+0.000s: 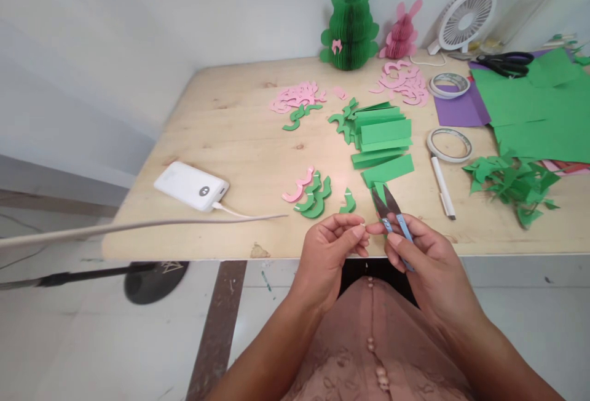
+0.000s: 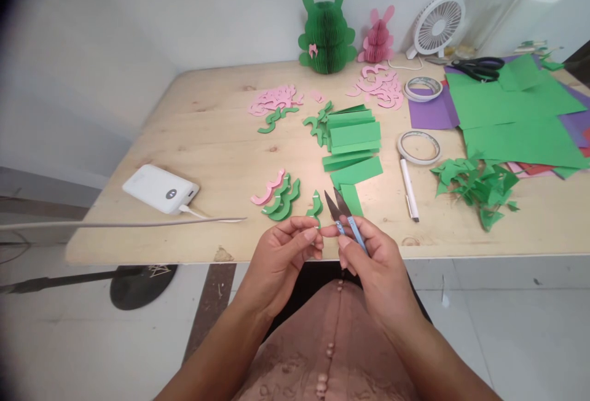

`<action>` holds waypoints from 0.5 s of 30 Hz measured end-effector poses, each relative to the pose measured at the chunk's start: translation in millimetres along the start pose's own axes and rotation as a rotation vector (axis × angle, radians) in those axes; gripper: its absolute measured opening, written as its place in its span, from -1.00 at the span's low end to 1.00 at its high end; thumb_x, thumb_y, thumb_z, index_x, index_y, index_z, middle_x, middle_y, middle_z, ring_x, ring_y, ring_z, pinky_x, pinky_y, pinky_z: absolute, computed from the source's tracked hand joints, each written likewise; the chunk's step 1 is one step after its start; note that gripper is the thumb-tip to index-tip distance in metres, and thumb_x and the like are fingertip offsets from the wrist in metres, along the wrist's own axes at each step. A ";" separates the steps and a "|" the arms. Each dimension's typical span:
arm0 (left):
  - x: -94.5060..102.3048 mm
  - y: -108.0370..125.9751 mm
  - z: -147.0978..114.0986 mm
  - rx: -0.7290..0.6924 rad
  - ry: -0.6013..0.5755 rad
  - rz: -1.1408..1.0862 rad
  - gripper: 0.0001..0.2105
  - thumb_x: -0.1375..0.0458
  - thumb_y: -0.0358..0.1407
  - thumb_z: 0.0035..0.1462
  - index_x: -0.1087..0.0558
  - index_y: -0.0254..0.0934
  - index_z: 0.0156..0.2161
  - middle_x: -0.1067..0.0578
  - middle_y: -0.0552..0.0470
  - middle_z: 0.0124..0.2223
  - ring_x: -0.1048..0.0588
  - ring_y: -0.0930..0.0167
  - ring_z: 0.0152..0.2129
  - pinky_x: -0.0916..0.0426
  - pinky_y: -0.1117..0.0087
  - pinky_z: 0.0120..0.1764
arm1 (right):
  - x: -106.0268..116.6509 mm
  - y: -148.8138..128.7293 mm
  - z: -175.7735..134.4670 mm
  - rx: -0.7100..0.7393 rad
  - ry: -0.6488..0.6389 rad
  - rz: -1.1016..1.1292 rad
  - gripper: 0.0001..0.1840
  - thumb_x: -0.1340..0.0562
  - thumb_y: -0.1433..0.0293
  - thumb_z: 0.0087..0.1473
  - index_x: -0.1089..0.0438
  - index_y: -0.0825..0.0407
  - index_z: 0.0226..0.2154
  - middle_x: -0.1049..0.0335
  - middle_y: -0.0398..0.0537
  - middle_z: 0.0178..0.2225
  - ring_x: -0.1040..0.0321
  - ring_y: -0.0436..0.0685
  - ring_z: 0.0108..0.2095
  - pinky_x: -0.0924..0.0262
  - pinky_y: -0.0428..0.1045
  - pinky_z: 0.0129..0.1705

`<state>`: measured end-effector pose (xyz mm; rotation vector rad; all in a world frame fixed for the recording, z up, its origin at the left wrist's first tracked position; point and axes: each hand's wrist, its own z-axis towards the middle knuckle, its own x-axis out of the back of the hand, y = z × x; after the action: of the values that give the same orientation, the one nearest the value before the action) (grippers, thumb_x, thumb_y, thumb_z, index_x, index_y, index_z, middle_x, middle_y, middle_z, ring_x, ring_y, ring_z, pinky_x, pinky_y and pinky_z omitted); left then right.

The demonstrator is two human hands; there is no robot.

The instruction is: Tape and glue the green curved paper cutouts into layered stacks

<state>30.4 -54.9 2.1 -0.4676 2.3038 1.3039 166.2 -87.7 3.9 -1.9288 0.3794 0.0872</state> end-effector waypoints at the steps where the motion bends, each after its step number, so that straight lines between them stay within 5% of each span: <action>1: -0.1 0.0 0.3 -0.003 0.007 0.012 -0.82 -0.34 -0.34 -0.10 -0.48 -0.36 -0.37 -0.49 0.04 -0.50 -0.41 0.52 -0.55 -0.34 0.52 -0.47 | 0.2 0.4 0.2 -0.001 -0.005 -0.004 -0.76 -0.31 0.27 0.02 -0.44 -0.05 -0.21 -0.47 -0.07 -0.21 -0.11 -0.07 -0.53 -0.07 -0.09 -0.50; 15: 0.5 4.4 -1.2 0.009 0.018 -0.005 -0.82 -0.32 -0.29 -0.06 -0.44 -0.36 -0.40 -0.46 0.06 -0.54 -0.37 0.54 -0.64 -0.28 0.55 -0.59 | 0.6 5.6 6.6 0.016 0.062 -0.033 -0.72 -0.37 0.28 -0.06 -0.42 -0.05 -0.23 -0.28 -0.22 -0.42 -0.06 -0.07 -0.50 0.03 -0.11 -0.48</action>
<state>27.5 -53.9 5.5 -0.4839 2.3210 1.2918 165.8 -83.6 -3.8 -1.9247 0.3884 0.0031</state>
